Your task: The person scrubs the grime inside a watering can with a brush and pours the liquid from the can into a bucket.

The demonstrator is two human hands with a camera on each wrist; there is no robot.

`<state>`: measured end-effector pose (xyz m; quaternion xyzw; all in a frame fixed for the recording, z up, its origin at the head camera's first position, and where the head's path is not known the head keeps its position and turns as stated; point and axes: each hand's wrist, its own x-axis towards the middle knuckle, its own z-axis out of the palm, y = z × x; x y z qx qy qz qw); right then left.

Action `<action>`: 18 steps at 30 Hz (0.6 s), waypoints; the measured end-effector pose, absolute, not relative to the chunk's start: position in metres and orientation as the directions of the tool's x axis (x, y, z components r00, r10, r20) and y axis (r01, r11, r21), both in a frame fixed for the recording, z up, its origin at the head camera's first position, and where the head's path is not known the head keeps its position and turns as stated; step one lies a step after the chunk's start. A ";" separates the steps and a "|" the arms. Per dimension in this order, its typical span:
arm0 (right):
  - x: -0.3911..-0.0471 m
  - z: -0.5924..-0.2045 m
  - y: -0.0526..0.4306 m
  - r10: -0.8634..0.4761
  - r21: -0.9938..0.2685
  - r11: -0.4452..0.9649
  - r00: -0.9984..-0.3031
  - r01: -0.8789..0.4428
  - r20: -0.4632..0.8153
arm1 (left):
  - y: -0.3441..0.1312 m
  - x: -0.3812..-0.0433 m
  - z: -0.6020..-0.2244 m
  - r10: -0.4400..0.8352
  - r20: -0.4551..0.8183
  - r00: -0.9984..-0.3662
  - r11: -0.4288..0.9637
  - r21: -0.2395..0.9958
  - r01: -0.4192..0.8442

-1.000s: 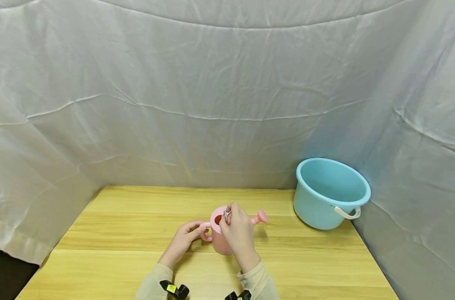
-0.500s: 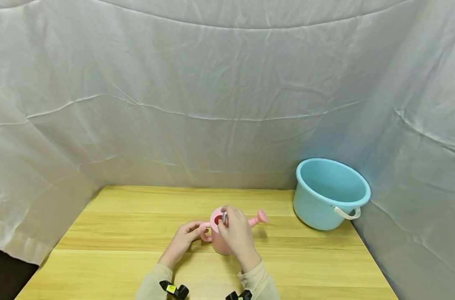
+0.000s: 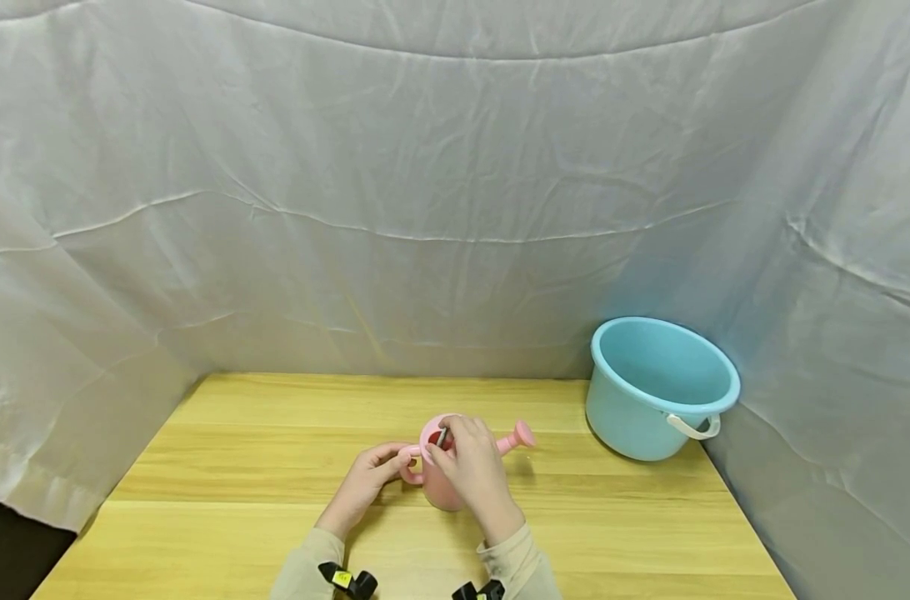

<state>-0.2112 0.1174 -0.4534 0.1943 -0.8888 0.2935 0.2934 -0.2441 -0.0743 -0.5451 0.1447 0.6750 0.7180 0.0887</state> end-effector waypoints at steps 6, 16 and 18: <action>-0.213 -0.456 0.118 -0.200 -0.300 0.799 -0.699 -0.522 0.686 | -0.075 -0.244 -0.546 0.338 0.105 -0.935 -0.069 0.994 0.086; -0.212 -0.454 0.119 -0.198 -0.290 0.832 -0.742 -0.472 0.640 | -0.074 -0.245 -0.546 0.330 0.110 -0.938 -0.072 0.993 0.091; -0.212 -0.453 0.119 -0.197 -0.285 0.834 -0.737 -0.473 0.646 | -0.074 -0.245 -0.546 0.327 0.109 -0.939 -0.067 0.993 0.092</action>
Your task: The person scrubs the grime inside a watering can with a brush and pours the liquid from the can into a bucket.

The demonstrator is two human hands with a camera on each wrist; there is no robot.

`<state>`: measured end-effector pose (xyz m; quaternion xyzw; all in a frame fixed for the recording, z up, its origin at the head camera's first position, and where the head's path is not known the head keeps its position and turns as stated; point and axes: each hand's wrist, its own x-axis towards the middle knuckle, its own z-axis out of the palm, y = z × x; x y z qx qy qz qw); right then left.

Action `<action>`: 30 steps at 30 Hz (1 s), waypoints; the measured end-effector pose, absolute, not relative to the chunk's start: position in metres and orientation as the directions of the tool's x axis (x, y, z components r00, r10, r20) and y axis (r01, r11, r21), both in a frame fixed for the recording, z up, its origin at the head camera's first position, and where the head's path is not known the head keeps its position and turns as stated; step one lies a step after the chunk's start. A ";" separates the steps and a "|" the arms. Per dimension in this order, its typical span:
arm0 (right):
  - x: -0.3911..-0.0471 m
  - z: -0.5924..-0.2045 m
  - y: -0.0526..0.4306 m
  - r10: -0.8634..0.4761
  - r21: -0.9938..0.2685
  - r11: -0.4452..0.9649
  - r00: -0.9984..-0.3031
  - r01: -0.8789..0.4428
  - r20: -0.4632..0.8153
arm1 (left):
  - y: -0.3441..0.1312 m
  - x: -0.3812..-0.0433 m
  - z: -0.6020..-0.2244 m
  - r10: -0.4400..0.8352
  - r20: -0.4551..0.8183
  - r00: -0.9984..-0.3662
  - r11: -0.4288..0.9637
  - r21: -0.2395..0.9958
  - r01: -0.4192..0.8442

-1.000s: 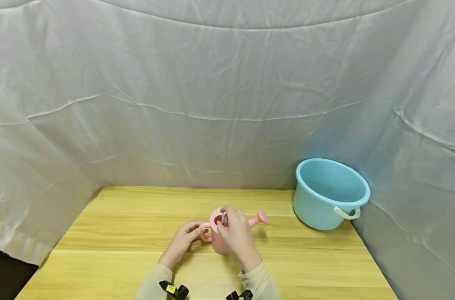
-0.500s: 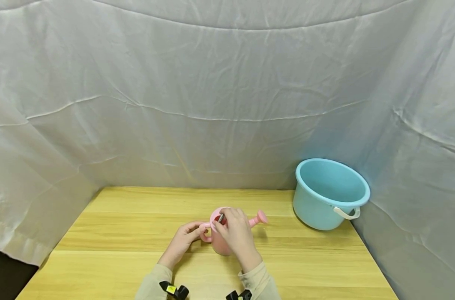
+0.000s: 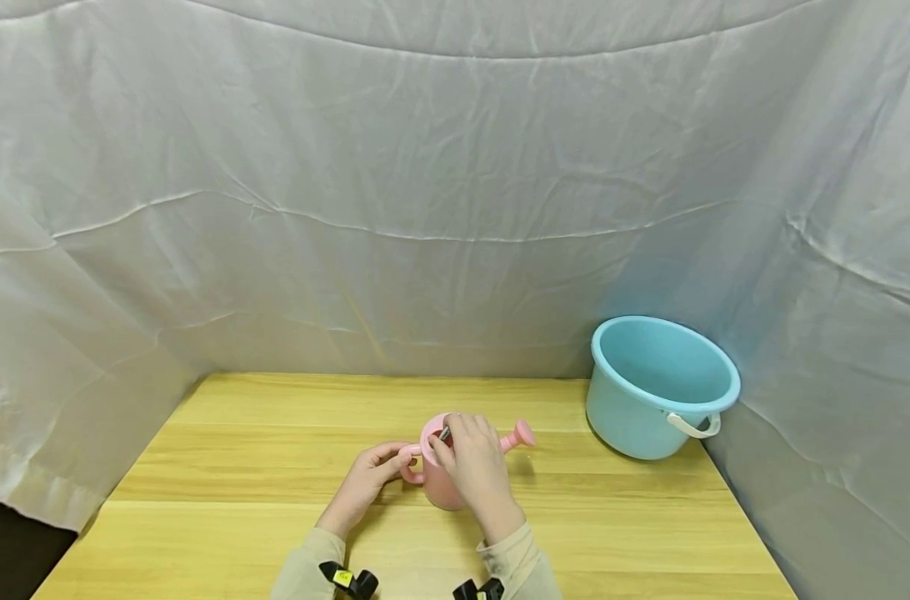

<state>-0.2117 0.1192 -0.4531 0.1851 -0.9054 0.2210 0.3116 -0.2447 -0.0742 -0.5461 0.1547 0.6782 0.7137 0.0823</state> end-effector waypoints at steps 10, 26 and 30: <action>-0.206 -0.443 0.122 -0.189 -0.318 0.809 -0.732 -0.494 0.655 | -0.074 -0.244 -0.545 0.326 0.096 -0.940 -0.068 0.995 0.078; -0.201 -0.429 0.127 -0.173 -0.358 0.778 -0.723 -0.517 0.669 | -0.073 -0.244 -0.543 0.309 0.081 -0.948 -0.052 0.996 0.068; -0.202 -0.432 0.126 -0.178 -0.366 0.773 -0.731 -0.518 0.659 | -0.073 -0.244 -0.542 0.311 0.082 -0.947 -0.049 0.996 0.070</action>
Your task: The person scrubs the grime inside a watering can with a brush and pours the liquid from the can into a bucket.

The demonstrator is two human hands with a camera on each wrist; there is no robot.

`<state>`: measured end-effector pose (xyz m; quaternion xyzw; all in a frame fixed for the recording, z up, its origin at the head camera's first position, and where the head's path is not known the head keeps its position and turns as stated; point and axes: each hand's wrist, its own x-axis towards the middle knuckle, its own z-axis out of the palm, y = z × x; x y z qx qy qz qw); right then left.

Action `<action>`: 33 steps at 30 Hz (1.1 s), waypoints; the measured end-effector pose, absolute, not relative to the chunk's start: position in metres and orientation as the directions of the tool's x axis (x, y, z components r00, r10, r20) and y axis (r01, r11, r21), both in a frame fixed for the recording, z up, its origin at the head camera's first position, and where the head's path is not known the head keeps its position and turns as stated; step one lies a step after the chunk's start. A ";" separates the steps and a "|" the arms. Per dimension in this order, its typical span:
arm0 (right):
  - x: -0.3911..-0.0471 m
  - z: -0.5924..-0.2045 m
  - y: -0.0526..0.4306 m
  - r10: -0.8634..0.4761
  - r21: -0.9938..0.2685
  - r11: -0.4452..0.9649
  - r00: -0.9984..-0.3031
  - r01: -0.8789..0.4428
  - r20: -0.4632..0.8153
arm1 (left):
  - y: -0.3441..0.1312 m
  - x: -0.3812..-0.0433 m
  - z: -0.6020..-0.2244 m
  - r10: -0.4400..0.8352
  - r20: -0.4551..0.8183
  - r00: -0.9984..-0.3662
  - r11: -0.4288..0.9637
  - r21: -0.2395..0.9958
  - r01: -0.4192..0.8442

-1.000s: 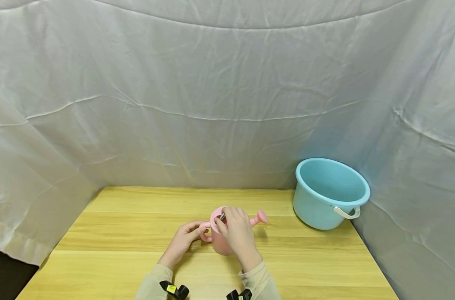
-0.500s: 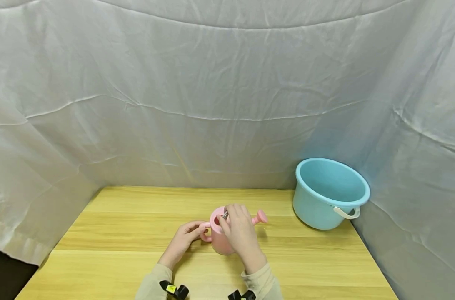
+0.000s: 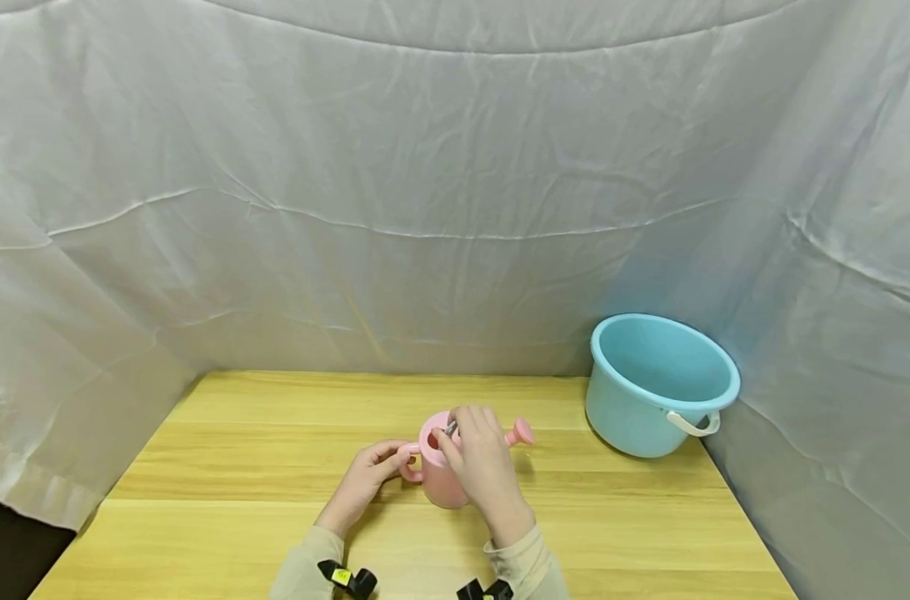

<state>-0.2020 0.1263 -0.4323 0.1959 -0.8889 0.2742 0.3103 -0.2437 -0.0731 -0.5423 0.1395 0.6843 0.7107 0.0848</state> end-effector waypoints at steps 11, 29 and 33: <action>-0.213 -0.451 0.125 -0.214 -0.317 0.774 -0.698 -0.548 0.683 | -0.074 -0.244 -0.544 0.303 0.078 -0.950 -0.043 0.997 0.068; -0.212 -0.452 0.124 -0.229 -0.320 0.781 -0.723 -0.536 0.651 | -0.074 -0.244 -0.543 0.323 0.080 -0.943 -0.051 0.996 0.067; -0.212 -0.452 0.124 -0.238 -0.299 0.776 -0.697 -0.555 0.676 | -0.074 -0.244 -0.543 0.321 0.084 -0.944 -0.051 0.996 0.072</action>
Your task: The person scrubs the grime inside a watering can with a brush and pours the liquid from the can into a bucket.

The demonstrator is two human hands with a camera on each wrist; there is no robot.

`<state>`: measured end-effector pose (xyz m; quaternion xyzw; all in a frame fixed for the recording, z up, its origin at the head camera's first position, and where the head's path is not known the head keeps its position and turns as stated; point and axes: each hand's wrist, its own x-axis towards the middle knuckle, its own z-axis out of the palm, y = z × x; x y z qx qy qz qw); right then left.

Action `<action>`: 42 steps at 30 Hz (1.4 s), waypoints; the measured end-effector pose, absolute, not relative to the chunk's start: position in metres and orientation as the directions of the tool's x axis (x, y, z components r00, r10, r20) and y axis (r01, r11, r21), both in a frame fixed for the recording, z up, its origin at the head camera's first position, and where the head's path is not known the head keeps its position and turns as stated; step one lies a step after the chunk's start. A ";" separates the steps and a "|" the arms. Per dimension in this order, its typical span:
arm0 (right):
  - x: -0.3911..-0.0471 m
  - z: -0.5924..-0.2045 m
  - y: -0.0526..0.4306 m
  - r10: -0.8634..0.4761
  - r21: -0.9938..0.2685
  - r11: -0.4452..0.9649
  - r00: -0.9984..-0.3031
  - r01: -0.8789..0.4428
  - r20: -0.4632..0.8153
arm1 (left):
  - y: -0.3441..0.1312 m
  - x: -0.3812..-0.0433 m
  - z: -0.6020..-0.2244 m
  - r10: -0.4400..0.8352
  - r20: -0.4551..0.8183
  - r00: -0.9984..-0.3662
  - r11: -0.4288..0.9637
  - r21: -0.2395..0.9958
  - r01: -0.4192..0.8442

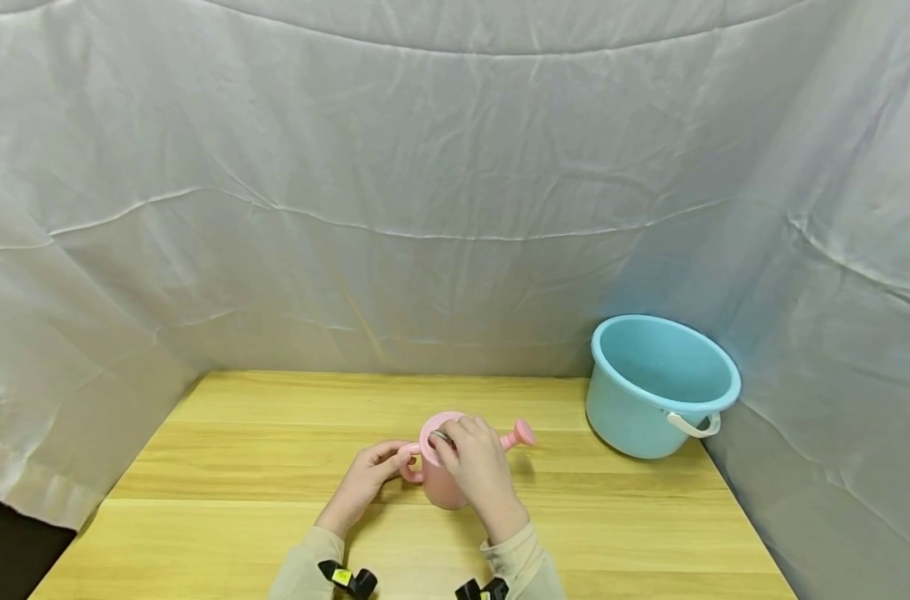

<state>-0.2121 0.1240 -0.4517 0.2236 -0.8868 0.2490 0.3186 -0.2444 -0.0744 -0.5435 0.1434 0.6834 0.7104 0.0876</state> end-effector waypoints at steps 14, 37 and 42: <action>-0.208 -0.444 0.123 -0.249 -0.241 0.771 -0.628 -0.589 0.738 | -0.074 -0.244 -0.543 0.313 0.081 -0.946 -0.038 0.997 0.072; -0.208 -0.441 0.121 -0.235 -0.214 0.761 -0.567 -0.613 0.790 | -0.074 -0.245 -0.544 0.305 0.068 -0.950 -0.034 0.998 0.060; -0.209 -0.446 0.120 -0.253 -0.231 0.787 -0.641 -0.572 0.725 | -0.074 -0.245 -0.544 0.310 0.066 -0.949 -0.038 0.998 0.057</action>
